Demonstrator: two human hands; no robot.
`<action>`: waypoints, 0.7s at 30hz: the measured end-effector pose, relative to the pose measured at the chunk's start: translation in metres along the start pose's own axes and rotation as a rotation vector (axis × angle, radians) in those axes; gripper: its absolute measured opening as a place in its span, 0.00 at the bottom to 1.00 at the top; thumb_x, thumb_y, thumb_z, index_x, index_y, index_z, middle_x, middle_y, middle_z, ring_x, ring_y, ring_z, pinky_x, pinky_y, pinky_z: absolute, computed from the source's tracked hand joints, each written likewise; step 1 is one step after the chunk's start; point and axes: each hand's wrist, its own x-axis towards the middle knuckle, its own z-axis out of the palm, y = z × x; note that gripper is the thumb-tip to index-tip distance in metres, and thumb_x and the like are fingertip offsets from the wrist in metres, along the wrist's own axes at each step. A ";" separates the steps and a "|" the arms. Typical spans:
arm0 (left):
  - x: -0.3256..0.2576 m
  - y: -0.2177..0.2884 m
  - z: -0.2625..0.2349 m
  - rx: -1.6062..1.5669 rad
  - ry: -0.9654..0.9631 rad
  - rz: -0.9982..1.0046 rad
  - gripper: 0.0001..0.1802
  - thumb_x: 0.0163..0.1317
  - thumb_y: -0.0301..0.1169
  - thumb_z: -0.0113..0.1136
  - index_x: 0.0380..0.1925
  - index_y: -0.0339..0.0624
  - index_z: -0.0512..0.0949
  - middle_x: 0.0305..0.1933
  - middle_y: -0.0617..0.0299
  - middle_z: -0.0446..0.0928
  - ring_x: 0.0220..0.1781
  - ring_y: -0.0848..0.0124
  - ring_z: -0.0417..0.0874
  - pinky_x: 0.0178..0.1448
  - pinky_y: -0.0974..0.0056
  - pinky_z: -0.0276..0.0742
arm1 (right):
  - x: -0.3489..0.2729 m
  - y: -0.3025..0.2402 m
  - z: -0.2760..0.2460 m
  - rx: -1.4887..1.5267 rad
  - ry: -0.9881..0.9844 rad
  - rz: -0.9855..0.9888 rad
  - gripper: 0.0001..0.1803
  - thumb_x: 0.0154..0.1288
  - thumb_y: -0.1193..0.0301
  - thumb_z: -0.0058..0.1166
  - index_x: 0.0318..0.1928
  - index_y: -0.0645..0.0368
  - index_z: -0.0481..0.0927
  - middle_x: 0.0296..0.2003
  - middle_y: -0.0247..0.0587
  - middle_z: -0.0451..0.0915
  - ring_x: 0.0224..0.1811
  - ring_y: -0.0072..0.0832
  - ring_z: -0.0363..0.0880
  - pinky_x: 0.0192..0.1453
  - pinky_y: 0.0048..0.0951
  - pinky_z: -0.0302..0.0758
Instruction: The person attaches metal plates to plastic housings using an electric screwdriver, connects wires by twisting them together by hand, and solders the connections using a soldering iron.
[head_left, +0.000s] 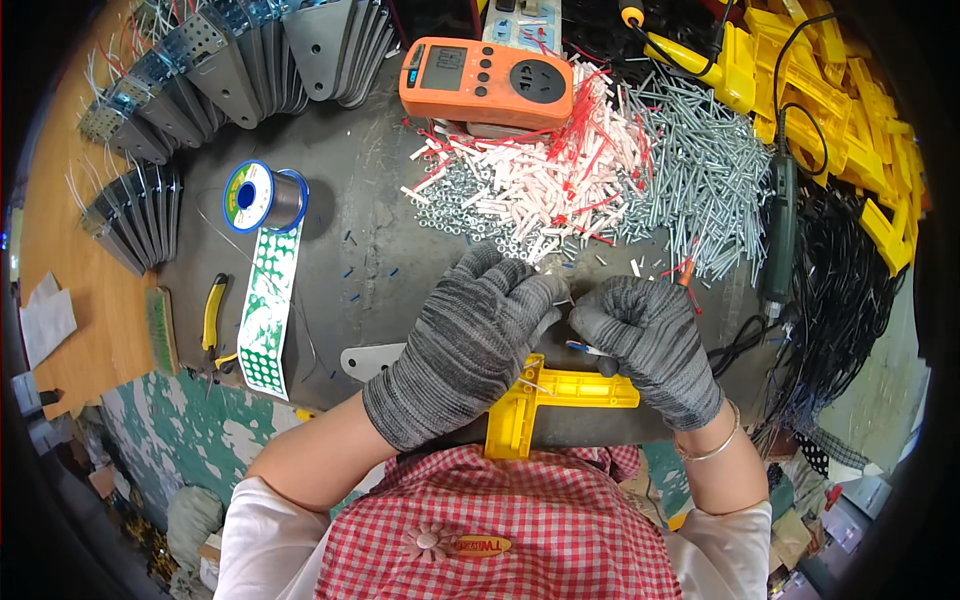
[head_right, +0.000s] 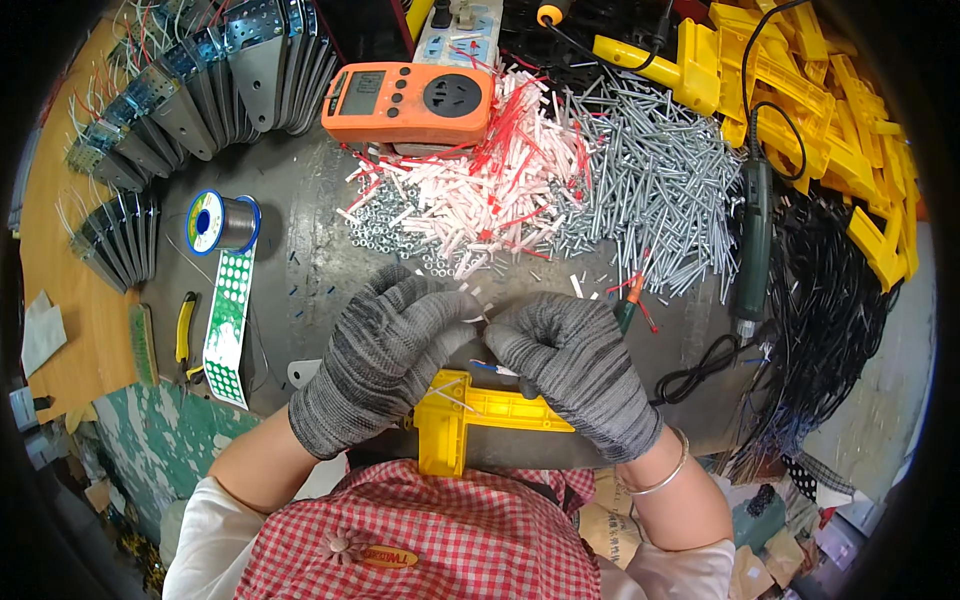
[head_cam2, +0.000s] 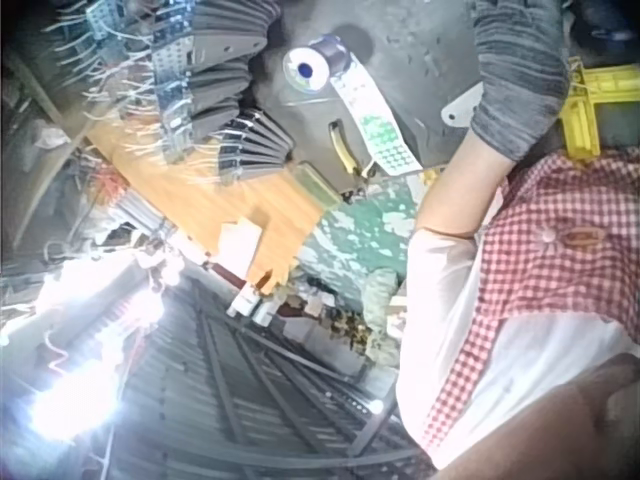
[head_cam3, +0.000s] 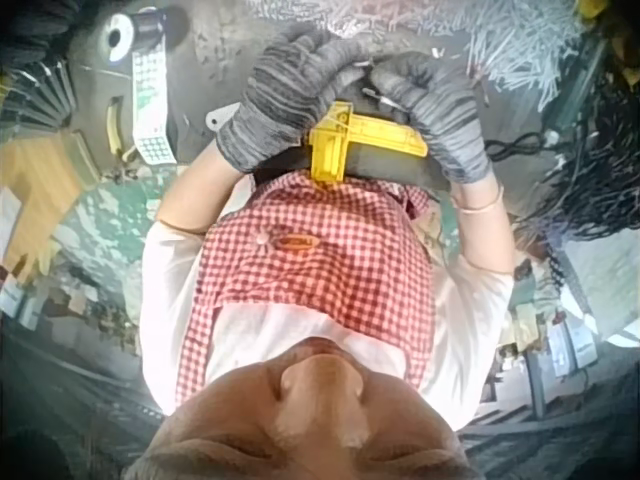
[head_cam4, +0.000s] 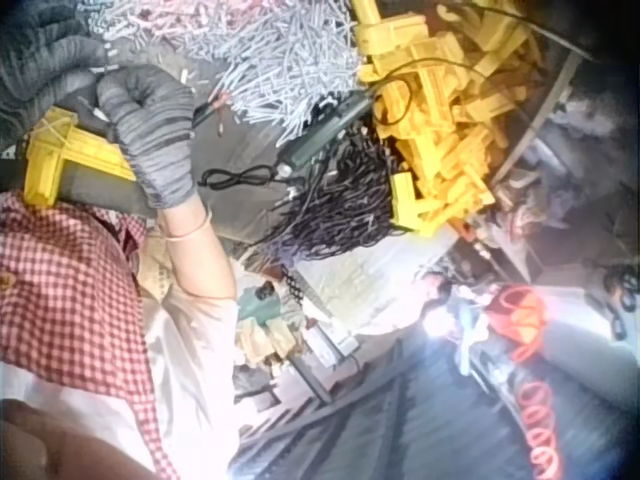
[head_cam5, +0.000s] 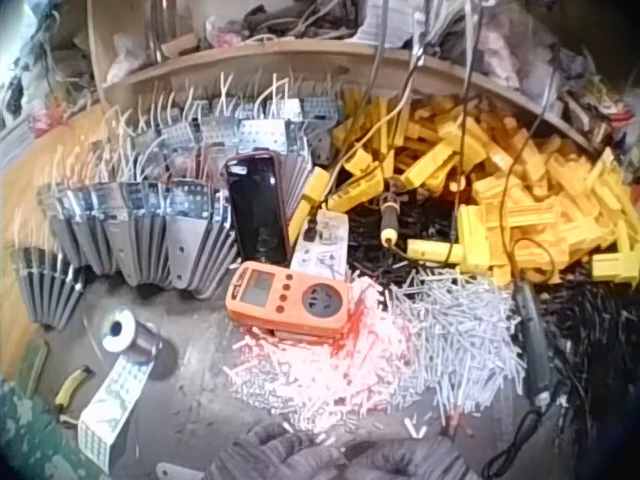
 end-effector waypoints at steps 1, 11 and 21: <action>0.000 -0.001 0.000 0.000 0.000 -0.002 0.14 0.57 0.26 0.63 0.45 0.42 0.78 0.40 0.54 0.81 0.45 0.55 0.82 0.56 0.53 0.74 | 0.001 0.000 0.001 -0.035 0.010 -0.056 0.13 0.66 0.67 0.60 0.39 0.67 0.83 0.28 0.37 0.82 0.25 0.17 0.76 0.30 0.23 0.73; 0.000 -0.011 0.000 -0.045 0.016 0.139 0.15 0.53 0.26 0.64 0.43 0.46 0.82 0.36 0.58 0.80 0.40 0.58 0.81 0.51 0.54 0.75 | 0.004 0.010 -0.005 -0.085 0.016 -0.181 0.08 0.63 0.72 0.60 0.35 0.67 0.84 0.31 0.40 0.83 0.32 0.22 0.80 0.39 0.25 0.77; 0.000 -0.007 -0.002 -0.243 0.082 0.017 0.11 0.57 0.28 0.64 0.41 0.44 0.81 0.34 0.57 0.77 0.41 0.58 0.78 0.52 0.55 0.74 | 0.002 0.007 -0.001 -0.074 0.020 -0.206 0.08 0.63 0.72 0.61 0.36 0.66 0.84 0.32 0.41 0.83 0.33 0.21 0.80 0.40 0.25 0.77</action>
